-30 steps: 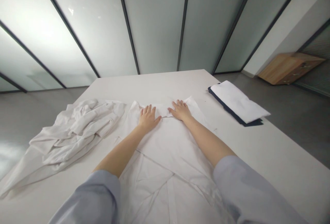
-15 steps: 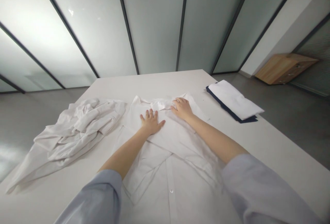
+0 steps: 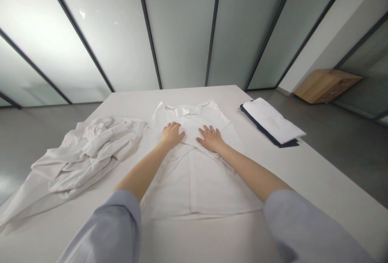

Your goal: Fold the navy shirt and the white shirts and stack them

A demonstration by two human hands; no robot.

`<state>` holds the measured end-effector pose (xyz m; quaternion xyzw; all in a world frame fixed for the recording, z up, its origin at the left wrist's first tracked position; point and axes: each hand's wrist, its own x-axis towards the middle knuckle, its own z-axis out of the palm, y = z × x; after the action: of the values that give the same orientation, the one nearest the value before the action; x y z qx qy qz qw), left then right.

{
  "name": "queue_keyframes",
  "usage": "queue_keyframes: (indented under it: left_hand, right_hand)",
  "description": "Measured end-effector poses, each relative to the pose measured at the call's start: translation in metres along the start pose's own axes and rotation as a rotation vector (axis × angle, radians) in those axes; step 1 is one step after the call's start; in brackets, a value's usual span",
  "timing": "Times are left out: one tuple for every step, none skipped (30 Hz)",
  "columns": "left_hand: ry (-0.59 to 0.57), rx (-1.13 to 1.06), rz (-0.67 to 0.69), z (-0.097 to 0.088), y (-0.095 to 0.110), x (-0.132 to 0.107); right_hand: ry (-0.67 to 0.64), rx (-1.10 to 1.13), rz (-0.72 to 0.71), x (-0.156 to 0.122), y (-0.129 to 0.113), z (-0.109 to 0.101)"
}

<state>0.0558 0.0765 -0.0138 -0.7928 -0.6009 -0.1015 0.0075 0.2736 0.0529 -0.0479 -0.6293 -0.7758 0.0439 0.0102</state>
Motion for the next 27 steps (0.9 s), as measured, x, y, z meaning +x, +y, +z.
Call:
queue_keyframes:
  left_hand:
    - [-0.023,-0.004,0.008,-0.003,-0.001,-0.008]
    - [-0.049,-0.009,0.014,-0.006,-0.001,-0.016]
    - [-0.079,-0.012,0.014,-0.008,-0.003,-0.024]
    - [-0.114,-0.01,0.004,-0.008,-0.004,-0.031]
    - [-0.154,-0.004,-0.013,-0.007,-0.006,-0.037]
    - [-0.192,0.007,-0.031,-0.005,-0.008,-0.042]
    - [-0.224,0.021,-0.051,-0.002,-0.01,-0.046]
    - [-0.246,0.034,-0.068,0.001,-0.012,-0.047]
    - [-0.259,0.046,-0.077,0.005,-0.014,-0.047]
    - [-0.261,0.055,-0.081,0.009,-0.016,-0.045]
    - [-0.258,0.061,-0.081,0.012,-0.019,-0.041]
    - [-0.256,0.064,-0.081,0.014,-0.022,-0.036]
    - [-0.254,0.064,-0.08,0.016,-0.024,-0.031]
    - [-0.254,0.063,-0.076,0.017,-0.027,-0.025]
    - [-0.249,0.061,-0.072,0.018,-0.029,-0.019]
    - [-0.24,0.057,-0.068,0.018,-0.031,-0.014]
    - [-0.222,0.054,-0.066,0.018,-0.032,-0.01]
    - [-0.191,0.051,-0.064,0.017,-0.032,-0.008]
    - [-0.149,0.048,-0.06,0.016,-0.032,-0.008]
    - [-0.1,0.045,-0.05,0.015,-0.031,-0.009]
    - [-0.053,0.041,-0.034,0.013,-0.029,-0.013]
    - [-0.017,0.035,-0.013,0.011,-0.027,-0.017]
    - [0.003,0.028,0.009,0.009,-0.025,-0.023]
    - [0.006,0.024,0.031,0.006,-0.023,-0.03]
    - [-0.003,0.021,0.047,0.004,-0.021,-0.037]
    - [-0.021,0.021,0.055,0.002,-0.02,-0.044]
    - [-0.044,0.022,0.057,0.001,-0.02,-0.05]
  right_hand:
    - [0.012,-0.005,-0.005,0.01,0.004,-0.002]
    - [0.029,-0.012,-0.013,0.02,0.007,-0.005]
    - [0.049,-0.02,-0.023,0.029,0.01,-0.007]
    - [0.074,-0.031,-0.033,0.037,0.012,-0.009]
    - [0.103,-0.043,-0.041,0.043,0.014,-0.011]
    - [0.134,-0.056,-0.048,0.048,0.015,-0.013]
    - [0.168,-0.067,-0.053,0.051,0.015,-0.015]
    - [0.203,-0.071,-0.056,0.052,0.015,-0.016]
    - [0.237,-0.07,-0.061,0.05,0.014,-0.017]
    - [0.267,-0.063,-0.07,0.047,0.013,-0.018]
    - [0.293,-0.054,-0.083,0.042,0.013,-0.018]
    - [0.314,-0.047,-0.098,0.036,0.012,-0.019]
    - [0.33,-0.042,-0.111,0.028,0.012,-0.019]
    - [0.339,-0.039,-0.118,0.019,0.012,-0.02]
    - [0.341,-0.038,-0.119,0.01,0.012,-0.02]
    - [0.334,-0.035,-0.113,0.001,0.012,-0.021]
    - [0.318,-0.033,-0.103,-0.008,0.013,-0.021]
    - [0.295,-0.031,-0.091,-0.017,0.013,-0.02]
    - [0.269,-0.029,-0.081,-0.025,0.014,-0.019]
    - [0.244,-0.026,-0.075,-0.031,0.016,-0.017]
    - [0.224,-0.02,-0.074,-0.037,0.017,-0.014]
    - [0.214,-0.011,-0.078,-0.041,0.019,-0.011]
    - [0.213,0.002,-0.087,-0.044,0.021,-0.008]
    - [0.22,0.019,-0.097,-0.046,0.022,-0.005]
    - [0.228,0.037,-0.105,-0.048,0.024,-0.002]
    - [0.234,0.053,-0.11,-0.048,0.026,0.001]
    - [0.236,0.069,-0.113,-0.048,0.027,0.003]
